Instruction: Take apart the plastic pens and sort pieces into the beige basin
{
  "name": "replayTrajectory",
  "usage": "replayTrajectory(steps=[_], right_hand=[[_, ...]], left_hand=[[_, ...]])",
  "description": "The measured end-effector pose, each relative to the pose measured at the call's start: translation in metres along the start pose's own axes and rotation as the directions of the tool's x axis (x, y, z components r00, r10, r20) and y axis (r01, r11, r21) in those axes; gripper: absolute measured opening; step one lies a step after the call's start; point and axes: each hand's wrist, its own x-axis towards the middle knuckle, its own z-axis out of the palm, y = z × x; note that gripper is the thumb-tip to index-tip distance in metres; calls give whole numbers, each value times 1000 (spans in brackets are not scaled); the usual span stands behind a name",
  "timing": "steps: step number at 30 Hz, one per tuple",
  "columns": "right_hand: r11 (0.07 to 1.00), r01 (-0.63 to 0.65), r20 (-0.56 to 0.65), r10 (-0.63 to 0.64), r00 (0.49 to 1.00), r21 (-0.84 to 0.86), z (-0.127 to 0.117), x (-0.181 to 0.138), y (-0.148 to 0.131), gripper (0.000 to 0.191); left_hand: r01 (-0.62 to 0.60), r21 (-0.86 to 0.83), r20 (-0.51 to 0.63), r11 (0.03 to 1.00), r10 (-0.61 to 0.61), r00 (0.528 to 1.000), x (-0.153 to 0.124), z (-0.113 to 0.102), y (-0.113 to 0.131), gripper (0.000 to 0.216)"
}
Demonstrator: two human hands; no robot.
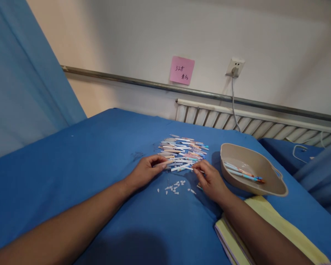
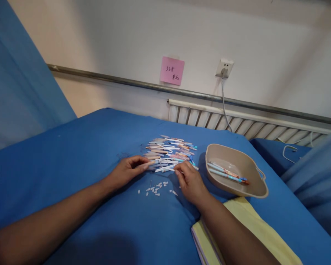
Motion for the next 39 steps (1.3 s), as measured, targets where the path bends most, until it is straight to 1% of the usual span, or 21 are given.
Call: replayTrajectory(steps=[2, 4, 6, 9, 13, 19, 25, 32, 36, 39], right_hand=[[998, -16, -51, 19, 998, 58, -1, -1, 1, 16], [997, -29, -83, 35, 996, 72, -1, -1, 1, 17], [997, -27, -101, 34, 994, 67, -1, -1, 0, 17], [999, -3, -84, 8, 996, 54, -2, -1, -1, 17], [998, 10, -70, -6, 998, 59, -2, -1, -1, 17], [998, 8, -87, -3, 996, 60, -3, -2, -1, 15], [998, 18, -76, -13, 997, 67, -3, -2, -5, 15], [998, 1, -156, 10, 988, 68, -4, -3, -3, 14], [998, 6, -129, 3, 992, 68, -4, -3, -4, 15], [998, 5, -83, 0, 997, 70, -2, -3, -7, 16]], left_hand=[[-56, 103, 5, 993, 56, 998, -1, -1, 3, 25], [-95, 178, 11, 979, 95, 995, -3, -1, 5, 23], [-129, 218, 30, 968, 125, 992, -3, -1, 6, 22], [-176, 248, 65, 953, 165, 984, -4, 0, 4, 21], [-209, 270, 76, 940, 196, 978, -4, -1, 1, 21], [-196, 286, 46, 938, 191, 980, -4, -2, 1, 20], [-240, 300, 91, 923, 223, 971, -4, 0, -1, 18], [-234, 315, 72, 920, 222, 972, -4, 0, 1, 18], [-257, 303, 113, 917, 233, 966, -5, 0, 0, 18], [-271, 306, 134, 913, 241, 961, -7, 3, 1, 18]])
